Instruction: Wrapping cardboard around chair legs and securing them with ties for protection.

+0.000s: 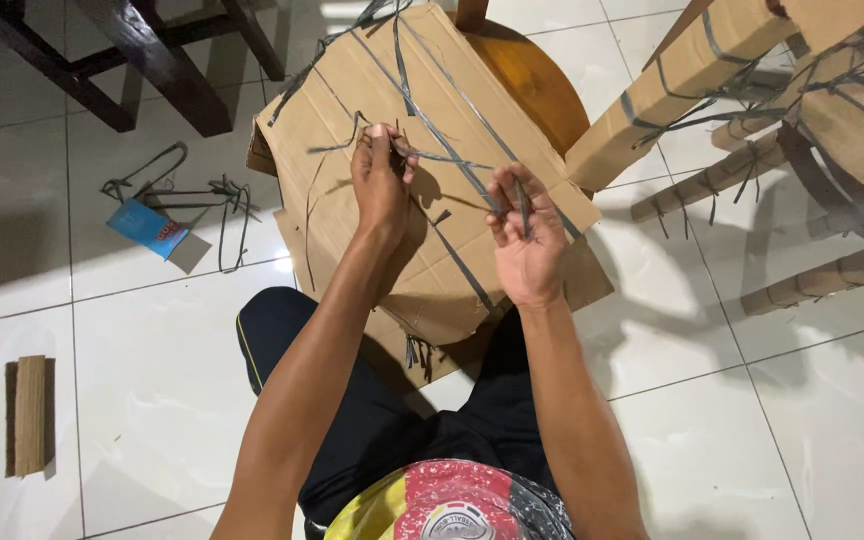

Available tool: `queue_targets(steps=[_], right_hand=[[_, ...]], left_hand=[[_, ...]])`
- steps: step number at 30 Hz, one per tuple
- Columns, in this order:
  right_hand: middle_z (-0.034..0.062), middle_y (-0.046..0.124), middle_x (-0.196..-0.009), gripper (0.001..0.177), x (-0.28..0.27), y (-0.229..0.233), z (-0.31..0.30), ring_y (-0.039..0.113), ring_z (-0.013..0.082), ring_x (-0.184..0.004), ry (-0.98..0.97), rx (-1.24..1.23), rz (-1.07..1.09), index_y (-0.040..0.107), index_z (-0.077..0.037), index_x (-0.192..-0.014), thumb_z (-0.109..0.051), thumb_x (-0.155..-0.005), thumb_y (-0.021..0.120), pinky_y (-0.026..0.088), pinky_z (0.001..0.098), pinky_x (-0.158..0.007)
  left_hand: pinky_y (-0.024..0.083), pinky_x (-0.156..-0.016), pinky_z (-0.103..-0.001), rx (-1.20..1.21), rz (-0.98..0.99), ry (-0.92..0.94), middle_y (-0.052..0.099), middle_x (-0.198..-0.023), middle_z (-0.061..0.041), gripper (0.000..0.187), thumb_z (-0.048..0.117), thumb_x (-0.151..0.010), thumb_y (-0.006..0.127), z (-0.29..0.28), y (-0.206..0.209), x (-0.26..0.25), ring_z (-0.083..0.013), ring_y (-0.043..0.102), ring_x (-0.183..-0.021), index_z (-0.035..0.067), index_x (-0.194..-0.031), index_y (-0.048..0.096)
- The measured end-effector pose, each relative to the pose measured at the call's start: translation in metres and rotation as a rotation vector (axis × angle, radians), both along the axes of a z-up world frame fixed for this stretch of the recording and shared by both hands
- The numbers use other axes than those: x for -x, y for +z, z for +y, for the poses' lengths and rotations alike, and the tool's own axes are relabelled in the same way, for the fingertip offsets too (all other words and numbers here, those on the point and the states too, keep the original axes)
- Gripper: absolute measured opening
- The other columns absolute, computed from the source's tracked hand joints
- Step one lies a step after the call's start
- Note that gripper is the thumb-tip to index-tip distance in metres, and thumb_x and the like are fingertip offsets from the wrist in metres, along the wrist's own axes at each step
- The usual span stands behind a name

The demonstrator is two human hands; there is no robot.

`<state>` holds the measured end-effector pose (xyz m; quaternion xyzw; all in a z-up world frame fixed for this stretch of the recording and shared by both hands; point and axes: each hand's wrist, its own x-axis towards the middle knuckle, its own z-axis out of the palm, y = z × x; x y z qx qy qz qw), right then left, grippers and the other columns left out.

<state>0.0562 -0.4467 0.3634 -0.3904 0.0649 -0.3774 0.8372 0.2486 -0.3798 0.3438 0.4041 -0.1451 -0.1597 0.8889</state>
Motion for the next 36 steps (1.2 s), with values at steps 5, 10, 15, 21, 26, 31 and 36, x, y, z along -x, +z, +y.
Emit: queue_targets(steps=[5,10,15,21,26,31,36], right_hand=[[-0.0005,0.073,-0.131,0.040,0.020,-0.005,0.007,0.070,0.0115,-0.115,-0.056,-0.075,0.143,0.061,-0.017,-0.133,-0.025,-0.095,0.073,0.057,0.0225,-0.086],[-0.0063,0.075,-0.108,0.026,0.072,-0.007,-0.015,0.068,0.0070,-0.090,-0.213,-0.149,0.158,0.066,-0.023,-0.117,-0.040,-0.097,0.070,0.052,0.0163,-0.071],[-0.0046,0.070,-0.126,0.017,0.110,0.005,-0.039,0.065,0.0099,-0.112,-0.340,0.002,0.153,0.067,-0.027,-0.113,-0.039,-0.105,0.059,0.049,0.0248,-0.098],[-0.0049,0.072,-0.114,0.019,0.134,0.008,-0.068,0.070,0.0092,-0.102,-0.310,-0.135,0.181,0.066,-0.020,-0.115,-0.034,-0.102,0.065,0.059,0.0228,-0.092],[-0.0102,0.060,-0.093,0.025,0.130,0.015,-0.105,0.050,-0.0022,-0.070,-0.401,0.057,0.646,0.054,-0.014,-0.132,-0.020,-0.109,0.049,0.045,0.0077,-0.057],[0.0062,0.067,-0.097,0.031,0.103,0.010,-0.131,0.053,0.0083,-0.072,-0.602,0.271,0.580,0.044,-0.012,-0.123,0.001,-0.096,0.053,0.038,0.0206,-0.054],[0.0037,0.067,-0.091,0.032,0.062,0.018,-0.134,0.057,0.0039,-0.065,-0.701,0.581,0.522,0.048,-0.016,-0.113,0.010,-0.096,0.048,0.041,0.0145,-0.056]], left_hand=[[0.037,-0.035,-0.015,-0.066,0.102,-0.019,0.052,-0.074,-0.002,0.025,0.032,-0.110,0.040,0.009,0.011,0.004,-0.0118,0.059,-0.056,0.013,-0.103,0.054],[0.031,-0.032,-0.016,-0.073,0.100,-0.086,0.049,-0.072,0.000,0.030,0.035,-0.111,0.036,0.023,0.021,0.002,-0.0086,0.052,-0.051,0.013,-0.105,0.056],[0.030,-0.032,-0.014,-0.260,0.010,-0.140,0.050,-0.070,0.004,0.031,0.036,-0.109,0.038,0.068,0.033,-0.015,-0.0039,0.049,-0.048,0.015,-0.104,0.060],[0.034,-0.046,-0.013,-0.531,0.040,0.014,0.044,-0.071,0.009,0.013,0.029,-0.096,0.066,0.163,0.057,-0.034,-0.0016,0.047,-0.056,0.018,-0.090,0.063],[0.048,-0.098,-0.062,-1.694,-0.675,-0.167,0.068,-0.124,-0.036,0.080,0.061,-0.095,0.067,0.269,-0.041,-0.122,-0.0534,0.064,-0.115,-0.005,-0.139,0.063],[0.059,-0.067,-0.040,-2.021,-0.974,-0.102,0.080,-0.100,-0.010,0.050,0.052,-0.090,0.066,0.224,0.048,-0.035,-0.0268,0.078,-0.084,0.014,-0.122,0.072],[0.059,-0.081,-0.041,-0.966,-1.096,0.017,0.070,-0.104,-0.014,0.025,0.013,-0.089,0.077,0.083,0.075,0.050,-0.0354,0.072,-0.100,0.006,-0.112,0.069]])
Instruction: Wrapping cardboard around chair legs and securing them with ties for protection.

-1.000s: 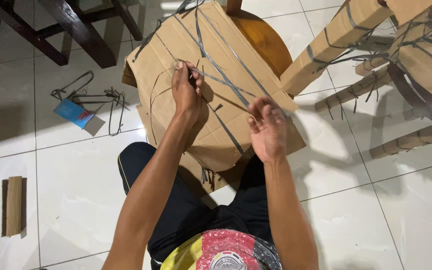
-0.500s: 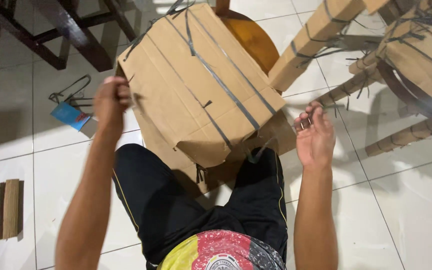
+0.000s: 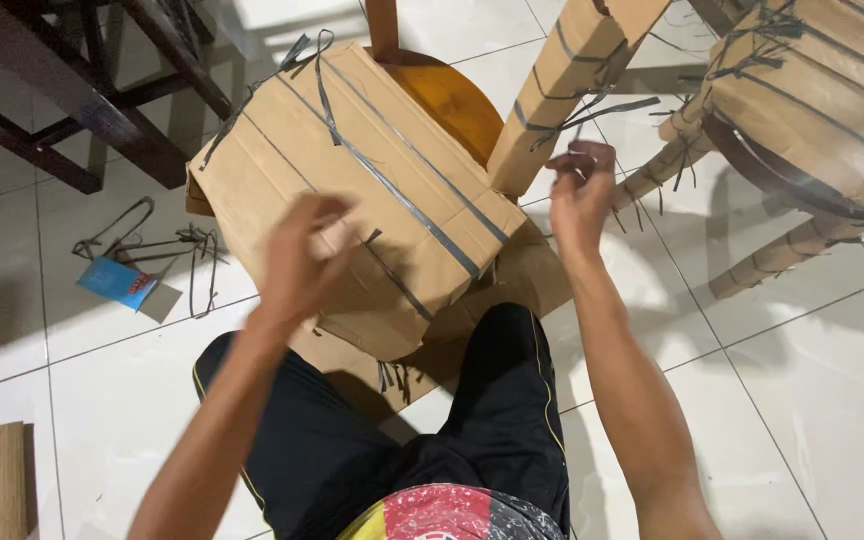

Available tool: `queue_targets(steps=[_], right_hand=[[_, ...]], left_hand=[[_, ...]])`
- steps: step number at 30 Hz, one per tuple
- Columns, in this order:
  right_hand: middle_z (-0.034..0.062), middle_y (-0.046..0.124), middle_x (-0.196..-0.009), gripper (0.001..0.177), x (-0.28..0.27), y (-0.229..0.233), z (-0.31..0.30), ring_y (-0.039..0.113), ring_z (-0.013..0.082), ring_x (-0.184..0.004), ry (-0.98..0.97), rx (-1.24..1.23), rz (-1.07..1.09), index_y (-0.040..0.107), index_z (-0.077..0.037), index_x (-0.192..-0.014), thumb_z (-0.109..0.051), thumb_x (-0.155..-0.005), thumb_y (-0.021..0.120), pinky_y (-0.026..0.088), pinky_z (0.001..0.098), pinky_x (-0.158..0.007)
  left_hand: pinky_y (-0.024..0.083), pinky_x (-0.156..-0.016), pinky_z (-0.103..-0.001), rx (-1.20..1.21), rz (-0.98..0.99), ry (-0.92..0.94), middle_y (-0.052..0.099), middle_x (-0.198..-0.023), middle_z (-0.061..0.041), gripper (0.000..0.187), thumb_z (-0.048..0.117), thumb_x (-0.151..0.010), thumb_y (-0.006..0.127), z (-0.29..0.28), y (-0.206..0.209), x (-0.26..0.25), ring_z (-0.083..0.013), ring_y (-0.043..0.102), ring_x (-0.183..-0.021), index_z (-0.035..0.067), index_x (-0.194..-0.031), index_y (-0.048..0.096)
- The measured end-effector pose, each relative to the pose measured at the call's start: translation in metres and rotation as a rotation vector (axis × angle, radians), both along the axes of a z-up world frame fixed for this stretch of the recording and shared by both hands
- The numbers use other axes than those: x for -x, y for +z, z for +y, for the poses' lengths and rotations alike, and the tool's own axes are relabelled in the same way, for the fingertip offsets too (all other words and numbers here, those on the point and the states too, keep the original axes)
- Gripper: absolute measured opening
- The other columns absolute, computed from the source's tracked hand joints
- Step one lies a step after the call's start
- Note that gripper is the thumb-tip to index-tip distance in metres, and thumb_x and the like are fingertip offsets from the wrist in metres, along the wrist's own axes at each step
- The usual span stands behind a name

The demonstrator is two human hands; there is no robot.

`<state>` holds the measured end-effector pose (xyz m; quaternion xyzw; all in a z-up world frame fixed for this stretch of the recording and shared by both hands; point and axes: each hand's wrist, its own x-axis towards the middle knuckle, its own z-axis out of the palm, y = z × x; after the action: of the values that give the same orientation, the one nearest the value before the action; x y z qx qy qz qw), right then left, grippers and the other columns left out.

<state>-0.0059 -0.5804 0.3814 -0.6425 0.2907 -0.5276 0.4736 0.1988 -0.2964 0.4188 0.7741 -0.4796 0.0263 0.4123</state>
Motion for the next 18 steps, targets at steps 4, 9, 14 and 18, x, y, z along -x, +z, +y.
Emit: queue_targets(steps=[4,9,14,18], right_hand=[[0.0068,0.066,-0.088,0.031,-0.007,0.010,-0.005,0.058,0.0081,-0.056,-0.036,0.001,0.058,0.054,-0.016,-0.111,0.011,-0.096,0.053,0.044,0.0163,-0.052],[0.0067,0.068,-0.080,0.028,0.001,0.018,-0.005,0.067,0.0124,-0.055,-0.083,0.148,0.119,0.071,-0.011,-0.096,0.010,-0.090,0.054,0.047,0.0229,-0.050],[0.0176,0.070,-0.075,0.031,0.006,-0.021,-0.029,0.072,0.0241,-0.069,0.111,0.274,0.244,0.064,0.004,-0.126,-0.018,-0.105,0.062,0.056,0.0327,-0.058],[0.0171,0.067,-0.073,0.042,-0.001,-0.004,-0.029,0.070,0.0237,-0.065,0.165,0.332,0.274,0.062,0.001,-0.131,-0.030,-0.103,0.069,0.054,0.0315,-0.054]], left_hand=[[0.049,-0.102,-0.061,0.203,0.081,-0.402,0.059,-0.127,-0.029,0.065,0.014,-0.086,0.079,-0.128,-0.019,0.029,-0.0512,0.059,-0.120,0.000,-0.141,0.047],[0.050,-0.100,-0.059,0.165,0.193,-0.515,0.068,-0.118,-0.015,0.078,0.037,-0.080,0.085,-0.228,-0.069,0.034,-0.0426,0.065,-0.115,0.019,-0.145,0.047],[0.050,-0.090,-0.063,0.198,0.209,-0.307,0.070,-0.107,-0.021,0.064,0.039,-0.071,0.081,-0.243,-0.065,0.061,-0.0470,0.068,-0.104,0.014,-0.123,0.055],[0.052,-0.086,-0.064,0.182,0.204,-0.231,0.069,-0.103,-0.024,0.062,0.040,-0.074,0.078,-0.244,-0.061,0.069,-0.0501,0.067,-0.098,0.013,-0.124,0.051]])
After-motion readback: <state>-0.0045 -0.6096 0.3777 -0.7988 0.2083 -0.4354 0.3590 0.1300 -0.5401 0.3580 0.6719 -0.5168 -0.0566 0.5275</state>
